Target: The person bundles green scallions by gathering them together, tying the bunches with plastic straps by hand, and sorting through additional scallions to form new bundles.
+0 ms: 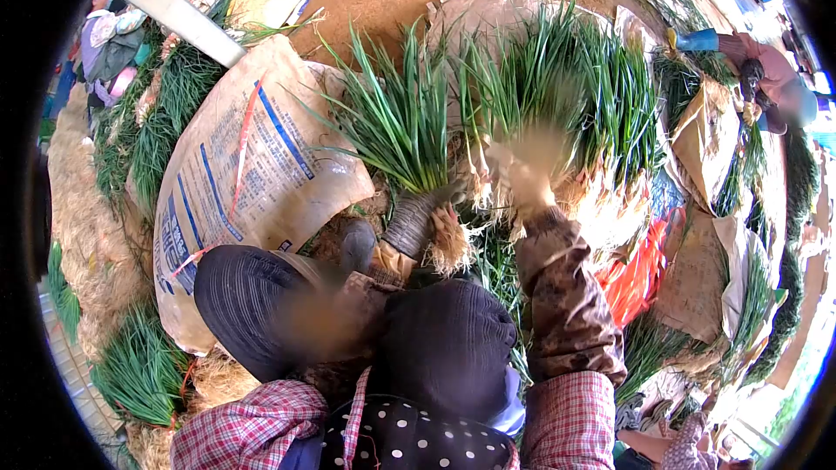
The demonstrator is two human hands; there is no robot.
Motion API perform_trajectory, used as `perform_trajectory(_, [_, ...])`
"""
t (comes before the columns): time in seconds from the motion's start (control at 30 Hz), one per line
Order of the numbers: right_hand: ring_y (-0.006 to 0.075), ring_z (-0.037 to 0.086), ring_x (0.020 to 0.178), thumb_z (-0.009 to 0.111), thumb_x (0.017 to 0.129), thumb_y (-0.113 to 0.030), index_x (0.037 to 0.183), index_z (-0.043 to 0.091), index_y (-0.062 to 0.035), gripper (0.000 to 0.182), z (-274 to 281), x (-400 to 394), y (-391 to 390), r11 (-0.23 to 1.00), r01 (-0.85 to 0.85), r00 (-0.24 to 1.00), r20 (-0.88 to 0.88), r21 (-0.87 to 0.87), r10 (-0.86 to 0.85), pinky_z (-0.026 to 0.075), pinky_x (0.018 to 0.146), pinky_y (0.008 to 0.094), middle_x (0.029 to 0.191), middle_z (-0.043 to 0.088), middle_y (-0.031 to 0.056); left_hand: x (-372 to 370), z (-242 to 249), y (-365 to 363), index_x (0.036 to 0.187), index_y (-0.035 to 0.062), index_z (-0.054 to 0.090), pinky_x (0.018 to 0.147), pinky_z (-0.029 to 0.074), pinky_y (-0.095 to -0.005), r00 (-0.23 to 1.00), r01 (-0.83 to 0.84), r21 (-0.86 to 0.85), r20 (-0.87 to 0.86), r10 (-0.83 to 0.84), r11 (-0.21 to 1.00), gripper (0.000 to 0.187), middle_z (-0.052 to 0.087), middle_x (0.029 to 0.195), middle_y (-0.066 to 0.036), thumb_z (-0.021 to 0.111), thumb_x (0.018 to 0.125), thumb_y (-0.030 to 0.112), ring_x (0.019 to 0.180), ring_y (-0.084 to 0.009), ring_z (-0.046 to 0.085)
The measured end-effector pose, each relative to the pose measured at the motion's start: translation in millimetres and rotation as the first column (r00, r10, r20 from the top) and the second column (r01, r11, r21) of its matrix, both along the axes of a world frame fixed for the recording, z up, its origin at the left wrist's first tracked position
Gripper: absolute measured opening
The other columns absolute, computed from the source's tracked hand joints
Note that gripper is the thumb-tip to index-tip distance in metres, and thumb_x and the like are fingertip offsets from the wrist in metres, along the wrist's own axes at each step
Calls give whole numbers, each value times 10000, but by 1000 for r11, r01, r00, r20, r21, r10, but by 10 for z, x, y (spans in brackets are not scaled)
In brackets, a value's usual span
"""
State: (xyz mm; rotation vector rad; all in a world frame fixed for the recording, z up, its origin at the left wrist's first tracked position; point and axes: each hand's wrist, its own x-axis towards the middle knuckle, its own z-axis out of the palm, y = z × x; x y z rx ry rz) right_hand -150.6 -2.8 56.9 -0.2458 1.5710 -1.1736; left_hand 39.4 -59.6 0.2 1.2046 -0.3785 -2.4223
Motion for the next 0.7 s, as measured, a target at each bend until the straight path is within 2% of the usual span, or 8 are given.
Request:
perform_trajectory(0.07, [69,349,428,442,955,-325,1091,561,5,376,-77,76,131,980,61,954,299,-190,-2,306,364,232,548,414,-64,23,47,69,891,-15,635,493,491,-246,999,-45,-119,-31,42,992,221,651,771,-75,756,709,22,595,-144,596])
perform_trajectory(0.13, [125,457,493,474,939,-314,1232,477,1,430,36,154,280,946,89,816,568,-311,109,441,457,264,601,479,-27,58,87,71,895,-14,627,474,483,-235,999,40,-168,35,-35,985,172,647,787,-77,715,750,14,601,-123,585])
perform_trajectory(0.3, [65,381,384,642,862,-209,898,653,-50,164,356,834,409,973,120,927,373,-198,-39,283,353,231,514,480,-46,81,254,89,764,-6,604,324,374,-245,994,93,-203,78,-78,975,132,626,611,-103,702,783,81,393,-144,511])
perform_trajectory(0.43, [60,358,370,658,845,-227,834,647,-68,160,507,854,501,904,132,910,412,-406,52,257,333,228,502,461,-58,-9,-357,82,833,-40,620,315,333,-198,992,83,-54,-86,-88,995,101,627,661,-111,666,790,40,392,-132,492])
perform_trajectory(0.57, [85,482,439,574,901,-254,888,642,-50,216,272,318,364,802,198,916,398,-564,54,393,396,217,588,570,6,54,-243,58,903,-45,631,321,327,-168,942,70,-3,-328,-67,998,145,629,701,-99,664,772,6,420,-122,496])
perform_trajectory(0.6, [135,555,557,571,901,-266,924,640,-40,238,294,363,233,892,159,986,116,-423,-121,454,503,234,697,614,68,153,99,-28,933,-30,639,341,365,-174,907,190,260,-416,-68,947,164,633,702,-99,664,774,-1,468,-120,529])
perform_trajectory(0.63, [185,628,674,568,902,-277,961,639,-29,265,317,447,101,950,172,952,-203,-260,-228,516,610,251,805,658,129,157,183,-24,938,-27,644,369,394,-185,947,165,161,-302,-110,973,161,640,718,-107,661,782,10,482,-131,546])
perform_trajectory(0.7, [193,641,781,547,921,-249,1008,597,-57,217,303,434,-75,999,32,993,-111,42,-27,526,681,274,854,668,85,167,248,26,948,-22,654,425,451,-206,988,146,-48,-50,-149,988,159,653,749,-122,655,798,31,511,-151,578])
